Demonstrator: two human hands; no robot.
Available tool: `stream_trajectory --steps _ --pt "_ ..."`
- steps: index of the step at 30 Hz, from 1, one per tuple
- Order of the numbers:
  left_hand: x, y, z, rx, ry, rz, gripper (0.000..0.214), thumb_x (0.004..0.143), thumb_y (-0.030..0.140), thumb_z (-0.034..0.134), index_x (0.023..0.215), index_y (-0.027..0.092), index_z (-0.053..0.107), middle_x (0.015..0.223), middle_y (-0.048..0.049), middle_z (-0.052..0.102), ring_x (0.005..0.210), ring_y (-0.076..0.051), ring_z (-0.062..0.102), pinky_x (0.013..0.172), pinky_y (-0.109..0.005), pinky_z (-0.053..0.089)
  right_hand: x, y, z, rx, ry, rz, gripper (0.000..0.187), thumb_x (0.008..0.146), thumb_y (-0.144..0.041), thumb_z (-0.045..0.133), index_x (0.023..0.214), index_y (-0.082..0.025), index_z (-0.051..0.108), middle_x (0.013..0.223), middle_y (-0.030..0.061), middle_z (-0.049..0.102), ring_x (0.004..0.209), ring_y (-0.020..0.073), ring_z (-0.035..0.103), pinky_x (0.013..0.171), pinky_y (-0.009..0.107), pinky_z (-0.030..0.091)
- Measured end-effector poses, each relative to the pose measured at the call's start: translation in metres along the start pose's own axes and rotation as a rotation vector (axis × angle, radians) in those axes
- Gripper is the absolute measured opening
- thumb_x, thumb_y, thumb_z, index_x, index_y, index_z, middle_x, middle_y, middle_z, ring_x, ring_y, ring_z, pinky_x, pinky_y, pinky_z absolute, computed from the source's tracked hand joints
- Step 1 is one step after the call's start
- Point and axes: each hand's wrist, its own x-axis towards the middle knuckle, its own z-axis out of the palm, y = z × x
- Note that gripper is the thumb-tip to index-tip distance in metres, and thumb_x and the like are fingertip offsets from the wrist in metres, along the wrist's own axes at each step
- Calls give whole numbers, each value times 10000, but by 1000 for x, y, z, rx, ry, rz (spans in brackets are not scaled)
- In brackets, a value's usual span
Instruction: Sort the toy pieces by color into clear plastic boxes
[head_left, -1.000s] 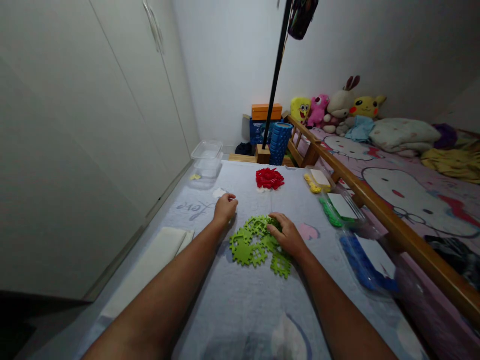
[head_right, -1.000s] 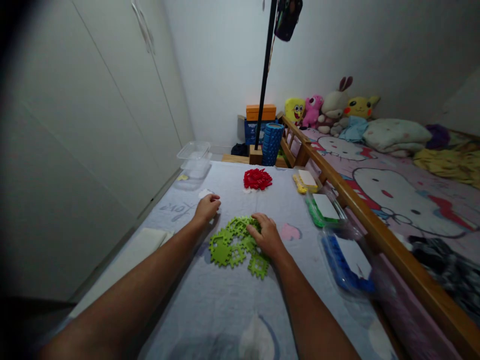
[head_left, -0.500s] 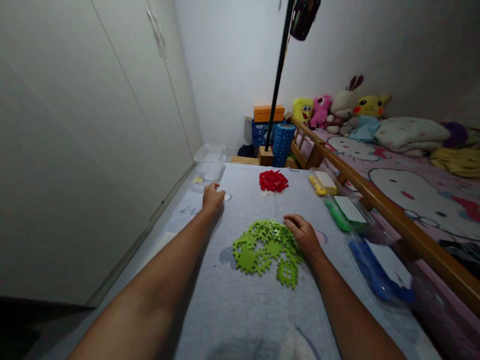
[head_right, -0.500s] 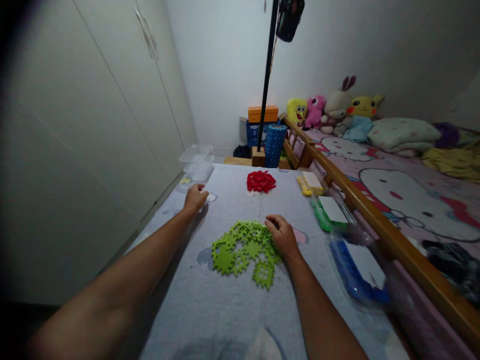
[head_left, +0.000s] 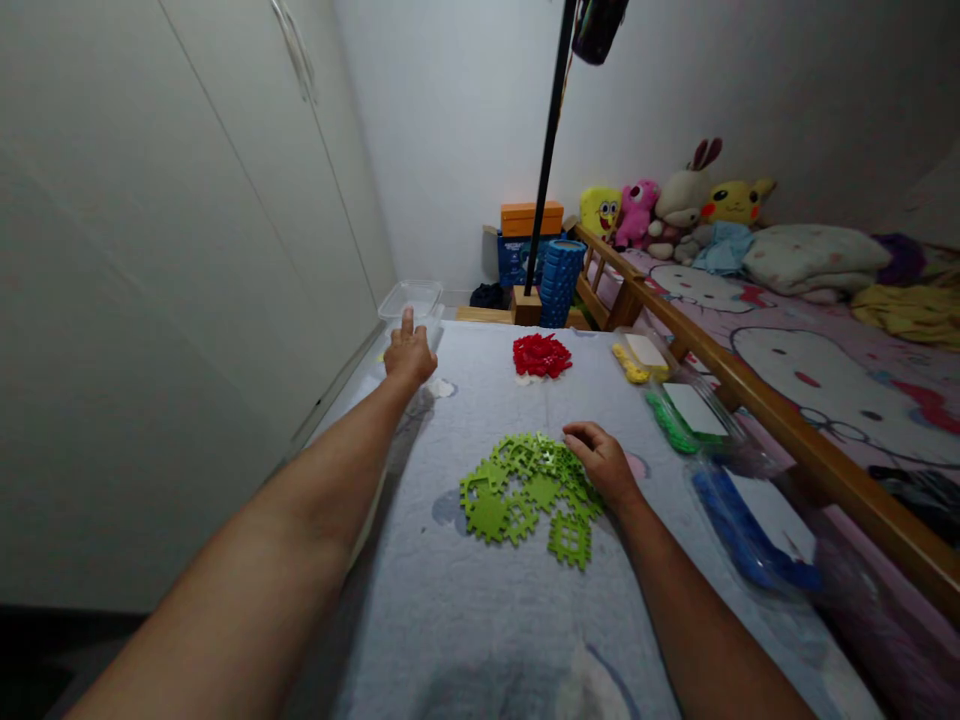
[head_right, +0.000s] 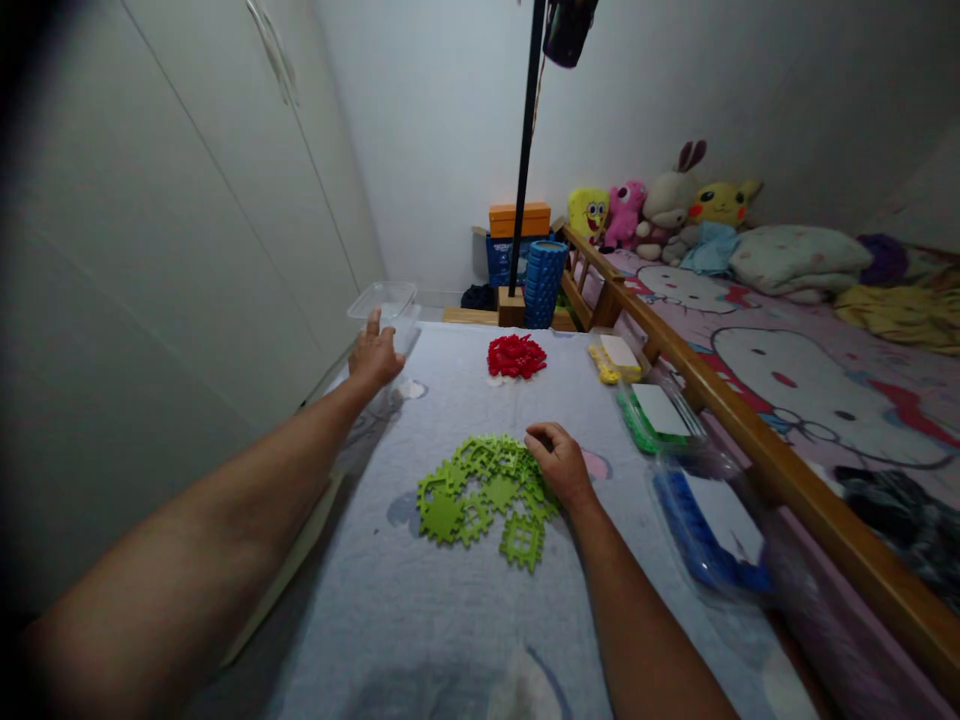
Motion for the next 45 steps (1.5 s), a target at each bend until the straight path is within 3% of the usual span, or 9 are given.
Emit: stream_trajectory --steps 6,12,17,25,30,35,41,45 --pt "19 3 -3 98 -77 34 408 849 246 647 1253 186 644 1751 -107 177 1386 -420 450 1039 -585 504 -1 0 1 -10 -33 7 284 807 -458 654 915 -213 750 945 77 770 938 262 697 909 414 535" --pt "24 9 -7 154 -90 49 468 844 189 593 1307 142 638 1663 -183 342 1352 -398 500 1056 -540 508 1 0 0 -12 -46 1 304 794 -472 649 907 -210 751 958 88 772 945 273 703 914 429 538" --pt "17 13 -10 132 -50 46 439 864 128 504 1280 137 644 1495 -201 498 1295 -364 541 1038 -493 513 1 0 0 -13 -43 2 307 787 -470 653 904 -206 755 947 87 775 936 267 704 911 426 540" --pt "-10 16 -19 99 26 106 482 839 145 548 1319 133 596 1586 -187 416 1341 -386 483 1102 -523 460 0 -1 1 -21 -41 -9 282 782 -459 657 883 -214 753 935 74 774 927 259 699 898 411 535" --pt "-42 22 -34 68 72 151 533 832 144 548 1365 133 551 1624 -162 376 1361 -383 459 1142 -509 410 1 0 0 -37 -40 -6 279 773 -458 656 881 -221 755 930 72 776 913 254 696 885 406 542" --pt "-95 36 -44 7 73 207 528 863 185 536 1390 147 529 1626 -162 374 1353 -369 477 1162 -495 387 1 -1 1 -49 -42 -9 297 766 -467 652 873 -211 757 918 79 773 912 257 694 879 409 545" --pt "-168 46 -33 -24 -2 246 547 846 190 582 1392 183 553 1614 -155 430 1347 -366 506 1148 -500 404 1 -2 2 -40 -35 -11 289 752 -464 648 857 -217 755 895 69 771 875 249 691 851 397 543" --pt "-196 47 -25 -12 -59 241 571 824 170 599 1393 199 572 1598 -161 465 1347 -373 520 1144 -516 413 1 0 1 -50 -31 -23 292 752 -466 652 858 -217 759 900 67 776 877 248 694 858 395 542"
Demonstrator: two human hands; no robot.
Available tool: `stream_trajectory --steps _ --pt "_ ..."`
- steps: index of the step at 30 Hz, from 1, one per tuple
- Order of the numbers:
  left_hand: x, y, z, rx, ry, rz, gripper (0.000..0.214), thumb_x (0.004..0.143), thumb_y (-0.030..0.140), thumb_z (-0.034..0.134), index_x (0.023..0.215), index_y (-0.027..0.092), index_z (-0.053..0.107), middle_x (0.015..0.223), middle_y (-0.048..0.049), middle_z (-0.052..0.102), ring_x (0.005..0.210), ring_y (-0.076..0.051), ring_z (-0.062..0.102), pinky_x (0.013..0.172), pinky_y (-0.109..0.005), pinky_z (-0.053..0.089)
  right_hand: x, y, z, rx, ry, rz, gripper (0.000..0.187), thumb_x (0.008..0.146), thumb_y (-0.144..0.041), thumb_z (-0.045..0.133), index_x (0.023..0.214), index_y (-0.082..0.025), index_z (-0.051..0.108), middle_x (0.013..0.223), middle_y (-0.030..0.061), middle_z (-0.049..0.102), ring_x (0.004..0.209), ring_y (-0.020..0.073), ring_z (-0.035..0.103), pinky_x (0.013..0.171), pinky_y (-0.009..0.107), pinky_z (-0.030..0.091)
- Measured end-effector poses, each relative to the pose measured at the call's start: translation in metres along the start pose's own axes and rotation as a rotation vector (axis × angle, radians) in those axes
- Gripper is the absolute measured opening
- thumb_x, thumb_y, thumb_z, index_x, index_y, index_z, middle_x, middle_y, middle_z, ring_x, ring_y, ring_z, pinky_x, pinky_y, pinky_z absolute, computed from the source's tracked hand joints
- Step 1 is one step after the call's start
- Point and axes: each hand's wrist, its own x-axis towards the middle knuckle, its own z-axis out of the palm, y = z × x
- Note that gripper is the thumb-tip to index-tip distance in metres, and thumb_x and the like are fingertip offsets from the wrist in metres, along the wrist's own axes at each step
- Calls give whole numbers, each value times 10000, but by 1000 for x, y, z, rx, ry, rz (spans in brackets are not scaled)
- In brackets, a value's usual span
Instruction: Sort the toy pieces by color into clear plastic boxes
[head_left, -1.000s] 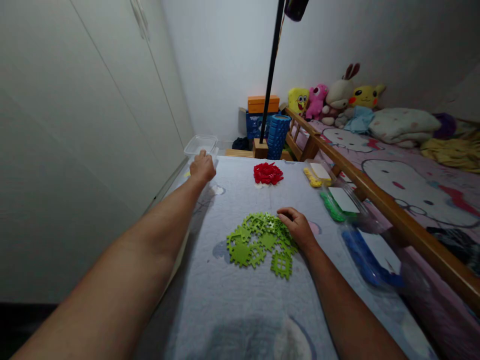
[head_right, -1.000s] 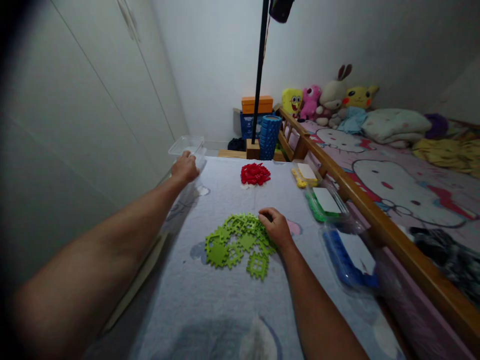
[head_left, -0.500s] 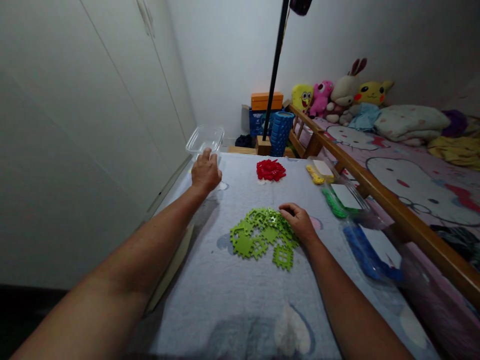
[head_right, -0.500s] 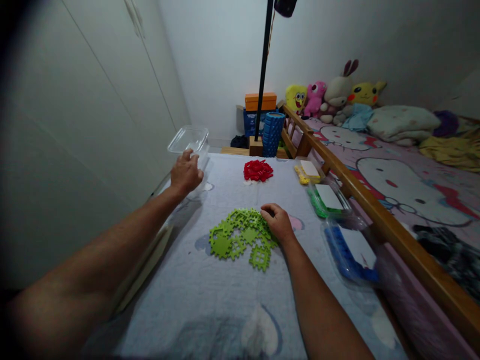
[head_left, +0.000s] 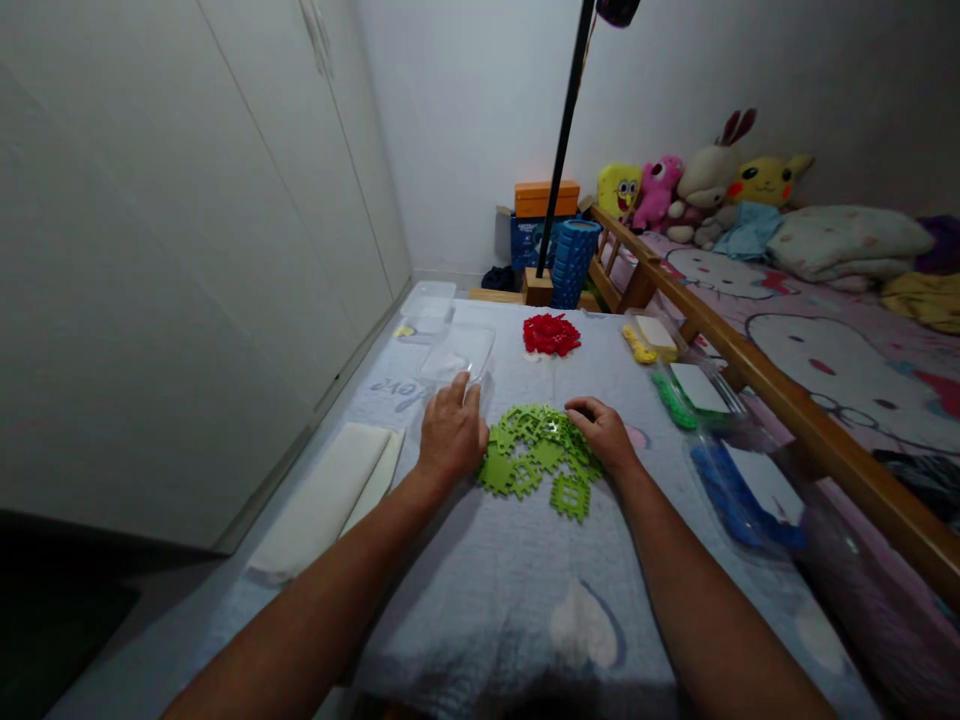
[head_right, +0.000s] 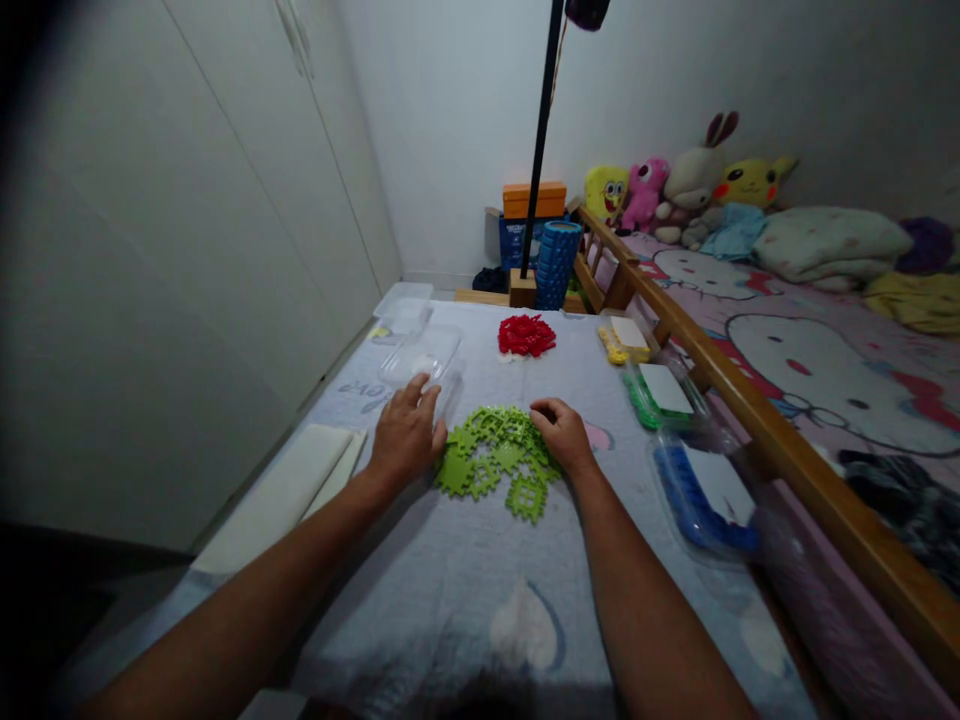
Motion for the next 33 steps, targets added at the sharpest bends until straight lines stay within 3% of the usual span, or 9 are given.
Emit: stream_trajectory --steps 5,10,14,17,21,24,33 --pt "-14 3 6 -52 -30 -4 541 828 185 615 1368 214 596 1594 -150 478 1316 -376 553 1132 -519 436 0 2 0 -10 -10 -3 303 764 -472 645 869 -215 764 902 71 778 883 252 696 867 405 539" --pt "-34 11 5 -148 7 -26 489 863 206 587 1351 199 611 1639 -155 393 1264 -351 601 1114 -498 469 1 3 -1 -1 -20 -1 315 764 -474 647 880 -205 762 923 79 778 901 261 702 889 417 534" --pt "-45 23 9 -280 -43 71 382 909 289 590 1283 251 659 1490 -127 555 1305 -317 579 1135 -469 469 1 4 -1 -14 -47 3 314 778 -477 641 894 -212 763 932 71 779 913 260 703 904 420 533" --pt "-39 27 20 -351 -121 115 408 930 360 603 1319 245 643 1462 -133 586 1365 -307 543 1182 -458 427 1 5 0 -49 -79 -19 319 796 -455 627 935 -210 774 989 87 779 977 276 698 947 439 528" --pt "-22 29 38 -341 -156 33 537 945 422 603 1422 178 570 1555 -194 508 1456 -340 465 1227 -493 354 -1 3 1 -127 -133 -96 312 826 -415 622 1030 -235 777 1090 82 779 1114 290 666 1043 459 486" --pt "-13 30 47 -339 -176 33 535 945 440 608 1418 192 568 1508 -179 561 1432 -330 494 1210 -495 368 -3 -1 3 -226 -177 -145 329 855 -409 614 1101 -249 766 1158 84 773 1159 295 645 1079 487 451" --pt "-19 26 45 -516 -126 203 426 945 389 625 1312 174 631 1335 -139 685 1245 -276 628 1101 -439 475 -12 -13 4 -268 -271 -209 287 911 -382 577 1069 -233 763 1109 97 776 1103 281 673 1042 486 460"
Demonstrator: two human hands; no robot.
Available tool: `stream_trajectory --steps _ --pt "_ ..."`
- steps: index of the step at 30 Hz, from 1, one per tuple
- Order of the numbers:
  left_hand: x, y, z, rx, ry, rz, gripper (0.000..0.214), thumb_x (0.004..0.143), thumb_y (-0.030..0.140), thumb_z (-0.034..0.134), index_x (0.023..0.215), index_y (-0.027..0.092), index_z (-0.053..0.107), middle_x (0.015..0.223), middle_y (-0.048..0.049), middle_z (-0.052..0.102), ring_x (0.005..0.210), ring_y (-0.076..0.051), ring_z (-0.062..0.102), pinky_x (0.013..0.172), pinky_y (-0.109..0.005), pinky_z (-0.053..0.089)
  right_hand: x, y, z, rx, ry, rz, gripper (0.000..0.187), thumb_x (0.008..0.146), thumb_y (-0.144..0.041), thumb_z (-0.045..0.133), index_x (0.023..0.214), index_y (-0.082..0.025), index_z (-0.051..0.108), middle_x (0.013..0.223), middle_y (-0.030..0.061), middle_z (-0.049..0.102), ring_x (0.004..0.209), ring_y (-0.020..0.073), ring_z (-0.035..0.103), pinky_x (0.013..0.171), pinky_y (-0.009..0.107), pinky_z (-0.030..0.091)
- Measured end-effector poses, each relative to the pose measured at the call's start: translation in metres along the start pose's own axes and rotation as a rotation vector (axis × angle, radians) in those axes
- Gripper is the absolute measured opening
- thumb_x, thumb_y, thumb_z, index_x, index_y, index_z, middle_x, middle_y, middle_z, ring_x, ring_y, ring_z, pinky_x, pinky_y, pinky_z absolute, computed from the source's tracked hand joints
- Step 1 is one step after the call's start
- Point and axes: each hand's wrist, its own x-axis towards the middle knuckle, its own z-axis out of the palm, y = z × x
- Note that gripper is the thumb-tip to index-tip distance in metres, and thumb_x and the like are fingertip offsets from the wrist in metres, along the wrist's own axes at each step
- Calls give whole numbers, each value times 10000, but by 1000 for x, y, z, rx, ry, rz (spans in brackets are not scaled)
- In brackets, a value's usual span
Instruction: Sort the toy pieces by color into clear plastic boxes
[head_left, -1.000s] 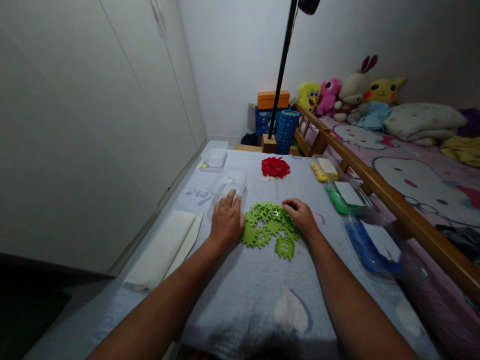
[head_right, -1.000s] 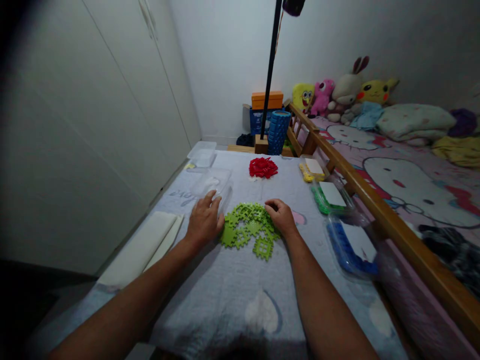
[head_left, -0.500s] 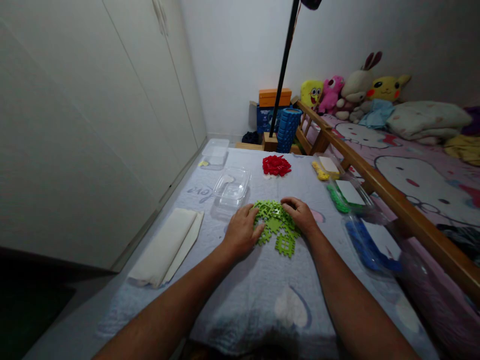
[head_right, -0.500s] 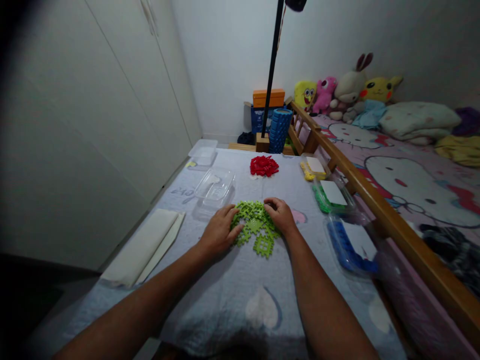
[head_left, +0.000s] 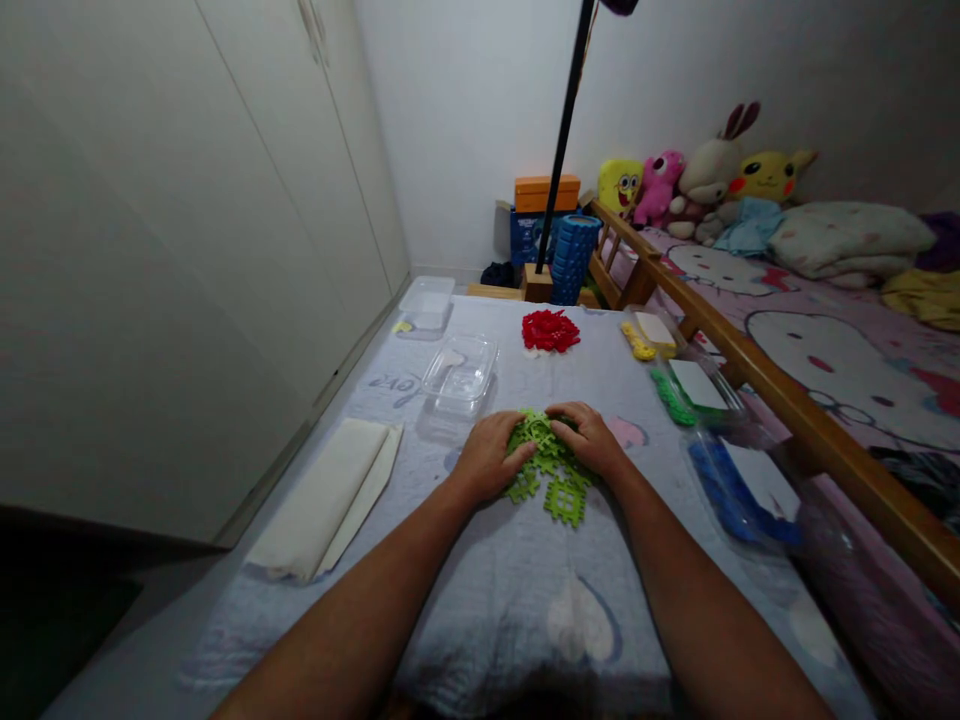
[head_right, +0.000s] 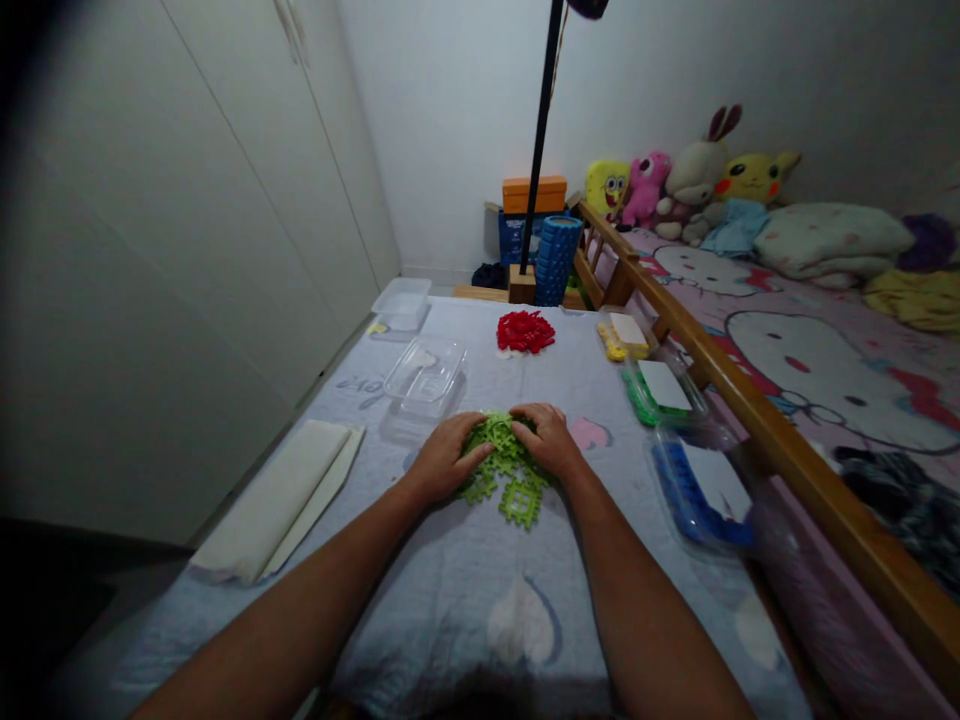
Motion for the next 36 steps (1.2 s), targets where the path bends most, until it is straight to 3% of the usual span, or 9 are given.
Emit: stream_trajectory --steps 3,6,10,12,16,22,25,31,36 --pt "-5 3 -11 33 94 79 325 963 365 600 1224 189 676 1209 -115 730 1151 -264 657 1033 -429 497 0 -4 -3 17 4 8 276 910 -387 580 1042 -232 767 1078 98 779 1074 279 683 1017 476 476" --pt "-6 2 -24 172 283 98 220 962 309 592 1103 202 722 1112 -104 736 1092 -266 654 1000 -435 474 0 -7 -5 16 33 13 266 903 -387 585 1013 -229 769 1073 101 780 1072 278 685 1016 469 481" --pt "-2 -12 -38 350 510 4 283 891 285 689 1155 190 724 1213 -140 695 1166 -323 596 1046 -492 408 0 -8 -5 3 53 8 255 887 -382 601 988 -217 768 1062 111 780 1064 283 689 1012 471 491" --pt "0 -22 -42 398 514 -54 315 860 272 726 1165 194 726 1230 -141 686 1174 -341 579 1059 -511 388 0 -8 -4 -6 51 5 241 881 -371 608 979 -218 768 1048 110 782 1053 281 692 1008 470 495" --pt "3 -32 -46 396 446 -86 162 871 229 707 1026 223 757 1075 -100 708 1068 -309 596 1018 -482 401 -1 -10 -3 -21 28 1 228 882 -366 620 976 -222 770 1031 106 786 1029 277 699 983 459 507" --pt "0 -18 -42 299 368 35 132 915 290 684 1011 232 753 969 -72 704 988 -265 605 944 -425 422 -2 -12 -4 -40 49 15 233 881 -368 624 981 -224 777 1013 98 789 997 265 711 959 432 521" --pt "-2 -13 -42 244 403 54 157 908 342 697 1010 235 748 1010 -72 701 1017 -265 607 984 -435 417 -1 -9 -4 -55 78 4 240 887 -372 611 973 -220 775 991 99 789 974 266 710 950 437 522" --pt "3 -33 -49 90 687 -232 330 909 346 631 1198 189 662 1265 -137 612 1248 -310 545 1124 -496 384 -1 -12 -3 -127 152 -49 223 907 -351 589 968 -220 760 1023 107 783 1029 283 679 991 474 479" --pt "10 -56 -43 -173 650 -496 492 841 340 676 1296 173 594 1280 -140 604 1187 -284 591 1092 -473 452 15 -30 4 -105 159 -61 211 917 -314 583 996 -216 752 1083 109 770 1089 277 654 1029 467 458"
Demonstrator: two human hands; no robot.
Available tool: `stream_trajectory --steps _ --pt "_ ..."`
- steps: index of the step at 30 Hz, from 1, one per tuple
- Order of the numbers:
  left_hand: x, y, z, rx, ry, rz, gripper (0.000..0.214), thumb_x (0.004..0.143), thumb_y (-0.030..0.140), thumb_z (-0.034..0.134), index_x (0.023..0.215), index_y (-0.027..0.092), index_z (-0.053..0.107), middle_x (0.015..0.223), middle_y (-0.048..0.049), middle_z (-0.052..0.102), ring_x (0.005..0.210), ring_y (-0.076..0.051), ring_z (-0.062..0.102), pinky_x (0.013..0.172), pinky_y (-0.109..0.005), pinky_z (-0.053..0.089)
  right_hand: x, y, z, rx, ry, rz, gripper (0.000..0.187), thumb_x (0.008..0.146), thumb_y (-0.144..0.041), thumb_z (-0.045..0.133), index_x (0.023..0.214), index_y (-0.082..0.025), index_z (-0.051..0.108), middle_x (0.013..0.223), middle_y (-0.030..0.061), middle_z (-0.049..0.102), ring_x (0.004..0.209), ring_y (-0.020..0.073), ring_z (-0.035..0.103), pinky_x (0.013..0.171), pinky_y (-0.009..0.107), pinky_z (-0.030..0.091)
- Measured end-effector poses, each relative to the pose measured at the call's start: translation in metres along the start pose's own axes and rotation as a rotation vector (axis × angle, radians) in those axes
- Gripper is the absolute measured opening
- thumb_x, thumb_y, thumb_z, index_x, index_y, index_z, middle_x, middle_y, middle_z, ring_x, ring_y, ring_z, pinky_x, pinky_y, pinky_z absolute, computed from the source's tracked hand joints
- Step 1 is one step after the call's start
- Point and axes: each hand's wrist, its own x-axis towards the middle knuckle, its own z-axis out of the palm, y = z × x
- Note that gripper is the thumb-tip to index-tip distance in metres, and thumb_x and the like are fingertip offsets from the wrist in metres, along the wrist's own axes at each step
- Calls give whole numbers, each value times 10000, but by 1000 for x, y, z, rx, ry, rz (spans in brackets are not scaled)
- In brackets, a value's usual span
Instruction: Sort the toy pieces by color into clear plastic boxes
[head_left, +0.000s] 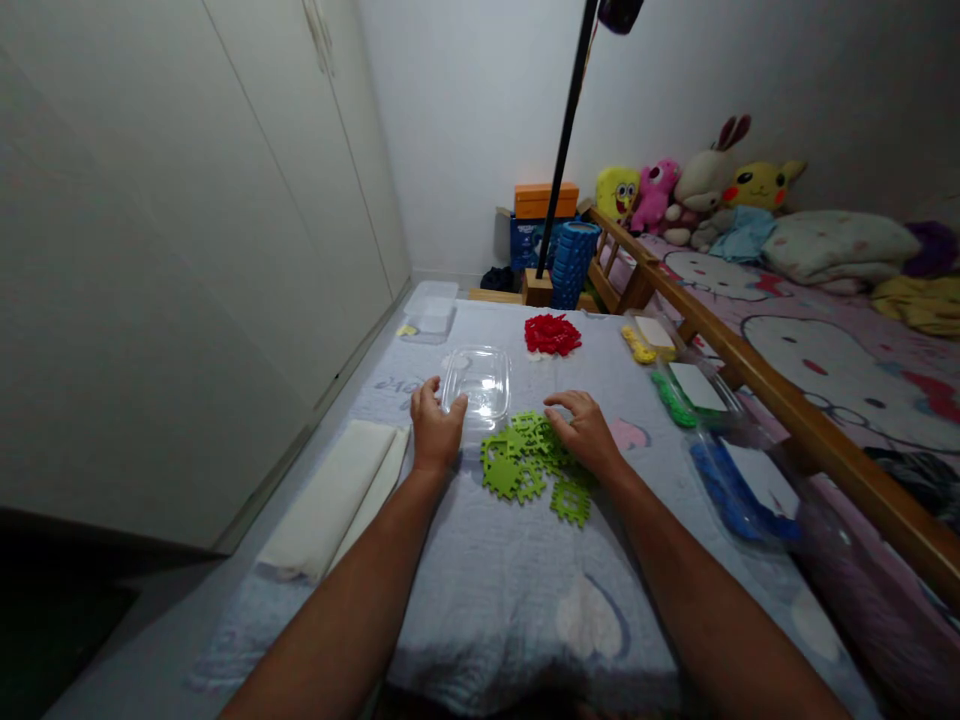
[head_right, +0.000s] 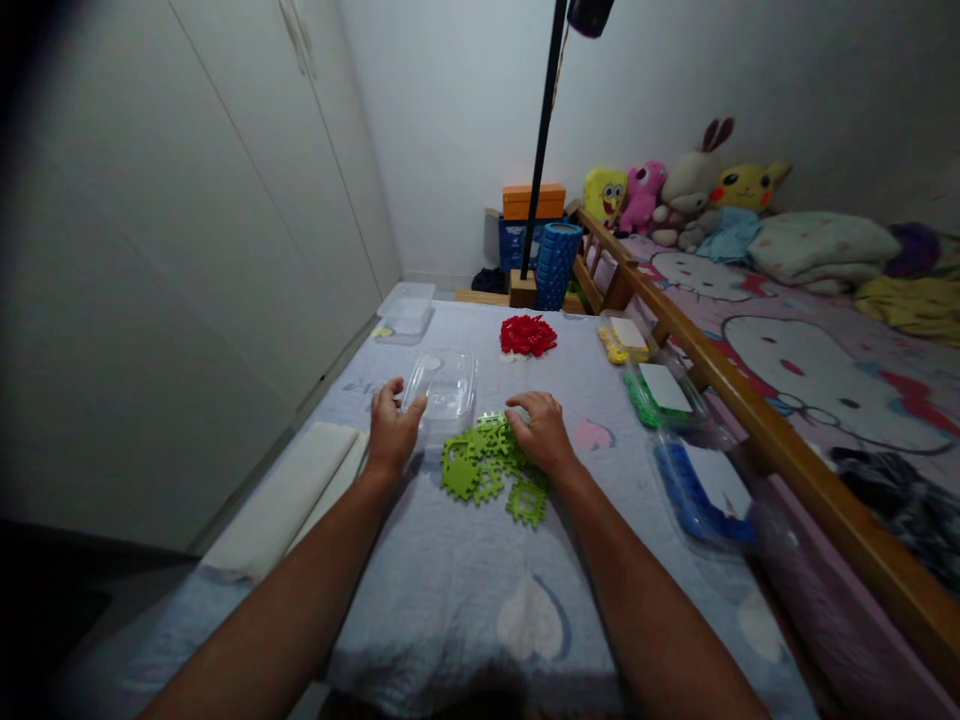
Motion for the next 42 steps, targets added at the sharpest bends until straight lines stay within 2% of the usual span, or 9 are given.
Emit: stream_trajectory --steps 5,9,12,15,19,27,32,37,42 --pt "1 -4 5 -75 -61 -38 477 802 279 666 1263 162 646 1179 -111 644 1099 -250 631 1039 -424 494 54 -19 21 80 -85 135 255 859 -304 658 1073 -181 720 1121 113 742 996 235 670 935 386 509" --pt "1 -2 3 -59 -61 -11 468 808 269 627 1256 145 679 1136 -105 660 906 -206 642 931 -389 534 96 -28 41 115 -58 359 349 817 -347 708 1099 -141 694 956 80 714 869 211 660 819 328 507" --pt "1 0 1 -73 -65 5 469 803 269 622 1249 143 693 1097 -93 662 783 -173 614 834 -352 545 110 -28 50 159 -24 431 294 774 -342 714 1003 -159 690 862 39 679 810 198 637 778 313 490" --pt "1 2 0 -79 -66 9 465 799 266 620 1239 139 703 1068 -88 661 740 -161 588 791 -337 540 113 -27 55 166 12 392 197 725 -279 682 897 -187 658 819 8 643 787 187 601 773 309 479" --pt "1 4 -1 -84 -62 -4 492 805 271 610 1265 120 696 1062 -93 653 712 -152 558 750 -323 528 111 -28 56 131 51 295 204 694 -204 625 898 -188 627 831 10 623 809 187 583 787 300 465" --pt "2 1 1 -118 -70 -31 505 804 299 625 1272 123 693 1027 -72 649 660 -124 532 724 -307 520 106 -38 43 14 4 231 177 791 -188 579 966 -203 605 842 23 653 796 195 606 760 294 440" --pt "2 2 2 -163 -86 -73 506 808 352 638 1248 109 703 1005 -71 658 664 -126 540 704 -294 508 105 -41 36 -143 -45 190 194 819 -160 572 1008 -192 602 899 72 672 813 219 599 779 314 441" --pt "2 2 2 -166 -83 -67 484 800 335 638 1228 121 712 1004 -75 670 714 -150 583 726 -302 517 103 -43 34 -262 4 110 163 830 -188 600 993 -193 607 1037 138 677 974 276 600 861 349 449" --pt "2 2 2 -137 -83 -40 478 820 347 613 1224 113 717 1032 -99 679 782 -184 623 793 -342 535 102 -52 30 -264 -68 137 275 918 -182 509 1187 -161 563 897 104 719 828 258 652 753 314 435"
